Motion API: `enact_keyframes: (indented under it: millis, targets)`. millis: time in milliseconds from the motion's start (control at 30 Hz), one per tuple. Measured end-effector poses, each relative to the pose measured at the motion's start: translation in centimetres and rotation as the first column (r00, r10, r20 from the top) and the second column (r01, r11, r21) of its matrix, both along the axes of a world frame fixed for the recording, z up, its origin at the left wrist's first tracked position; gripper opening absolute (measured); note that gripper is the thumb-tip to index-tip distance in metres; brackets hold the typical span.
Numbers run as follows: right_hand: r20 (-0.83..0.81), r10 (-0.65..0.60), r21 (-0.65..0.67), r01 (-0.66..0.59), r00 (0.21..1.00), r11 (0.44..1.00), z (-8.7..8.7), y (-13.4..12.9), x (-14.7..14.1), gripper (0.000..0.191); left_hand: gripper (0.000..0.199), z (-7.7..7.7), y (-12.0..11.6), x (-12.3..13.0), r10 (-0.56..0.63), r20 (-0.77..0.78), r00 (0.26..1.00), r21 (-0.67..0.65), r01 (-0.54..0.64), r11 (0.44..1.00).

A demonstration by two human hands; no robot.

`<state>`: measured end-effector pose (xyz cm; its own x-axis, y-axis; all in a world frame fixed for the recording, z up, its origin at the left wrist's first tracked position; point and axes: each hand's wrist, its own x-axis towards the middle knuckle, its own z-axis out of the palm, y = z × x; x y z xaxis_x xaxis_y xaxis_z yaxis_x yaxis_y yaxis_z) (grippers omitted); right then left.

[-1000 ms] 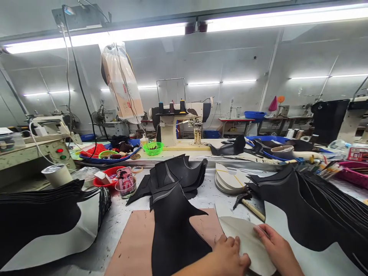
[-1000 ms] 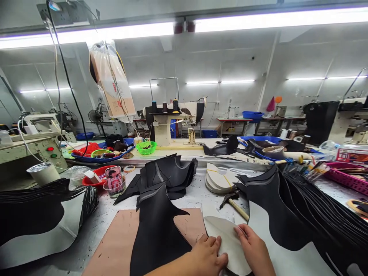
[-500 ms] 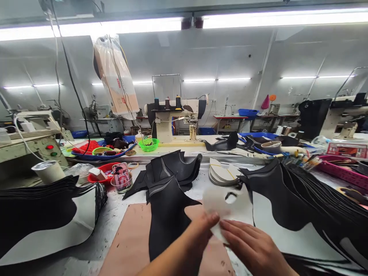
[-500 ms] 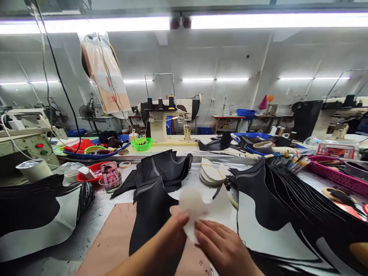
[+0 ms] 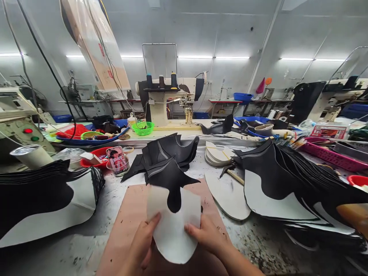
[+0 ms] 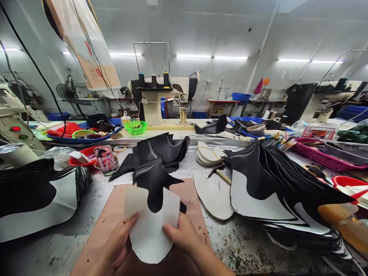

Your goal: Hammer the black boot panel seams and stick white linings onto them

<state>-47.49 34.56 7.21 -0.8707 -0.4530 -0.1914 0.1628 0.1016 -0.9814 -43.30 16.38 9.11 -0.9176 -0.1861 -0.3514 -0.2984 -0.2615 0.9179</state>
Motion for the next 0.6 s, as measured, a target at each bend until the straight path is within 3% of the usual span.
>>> enact_keyframes:
  millis: [100,167,400,600]
  targets:
    - [-0.113,0.053,0.247,-0.024,0.992,0.969,-0.6,0.3,0.2,0.034,0.055,-1.5,-3.2,-1.4,-0.105,0.023,0.994,-0.302,0.107,0.947]
    - [-0.178,0.048,0.335,0.014,0.983,0.942,-0.7,0.4,0.2,0.031,0.051,-1.9,-5.1,-3.0,-0.145,0.024,0.989,-0.415,0.142,0.899]
    - [-0.224,0.037,0.471,0.075,0.974,0.879,-1.0,-0.4,-0.6,0.037,0.031,-2.1,-8.2,-8.4,-0.32,-0.015,0.947,-0.627,0.24,0.741]
    - [-0.187,0.02,0.489,0.075,0.982,0.869,-1.1,-0.5,-0.7,0.042,0.034,-3.2,-9.0,-9.2,-0.397,0.028,0.917,-0.736,0.288,0.613]
